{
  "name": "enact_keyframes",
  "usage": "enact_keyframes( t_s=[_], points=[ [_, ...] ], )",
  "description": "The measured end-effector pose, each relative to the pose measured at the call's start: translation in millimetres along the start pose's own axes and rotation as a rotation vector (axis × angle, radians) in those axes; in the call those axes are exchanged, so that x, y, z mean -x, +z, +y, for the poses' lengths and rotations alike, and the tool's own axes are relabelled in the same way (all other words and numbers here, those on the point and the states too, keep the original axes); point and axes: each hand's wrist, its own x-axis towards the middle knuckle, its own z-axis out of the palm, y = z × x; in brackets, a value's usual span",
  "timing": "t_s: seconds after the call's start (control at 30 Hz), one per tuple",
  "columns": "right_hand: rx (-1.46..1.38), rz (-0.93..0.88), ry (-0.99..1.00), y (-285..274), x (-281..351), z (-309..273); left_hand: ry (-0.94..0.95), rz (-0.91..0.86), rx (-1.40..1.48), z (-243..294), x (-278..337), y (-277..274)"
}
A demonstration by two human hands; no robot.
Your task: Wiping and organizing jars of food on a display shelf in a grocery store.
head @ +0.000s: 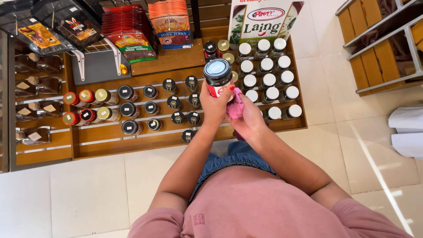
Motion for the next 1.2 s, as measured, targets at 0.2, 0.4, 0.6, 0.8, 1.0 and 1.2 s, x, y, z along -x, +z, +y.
enact_keyframes(
  t_s=[0.2, 0.4, 0.6, 0.8, 1.0, 1.2],
  points=[
    [0.053, 0.048, 0.058, 28.9, 33.2, -20.7, -0.083, -0.052, -0.022, -43.4, -16.2, -26.4],
    [0.042, -0.090, -0.229, 40.1, 37.9, -83.8, -0.387, -0.051, 0.377, -24.3, -28.5, -27.7],
    [0.724, -0.186, -0.792, 92.5, 21.8, -116.4, -0.539, 0.075, 0.375, -30.4, -23.1, -19.8],
    [1.790, -0.605, -1.071, 114.9, -30.7, -105.6, -0.523, 0.089, 0.357, -41.7, -17.2, -14.2],
    [2.047, -0.269, 0.104, 150.1, -59.3, -125.8, -0.465, 0.096, 0.047, -63.9, -17.6, -32.5],
    [1.929, -0.583, 0.246, 145.0, -85.0, -122.6, -0.383, 0.142, -0.289, -112.0, -18.1, -50.7]
  ],
)
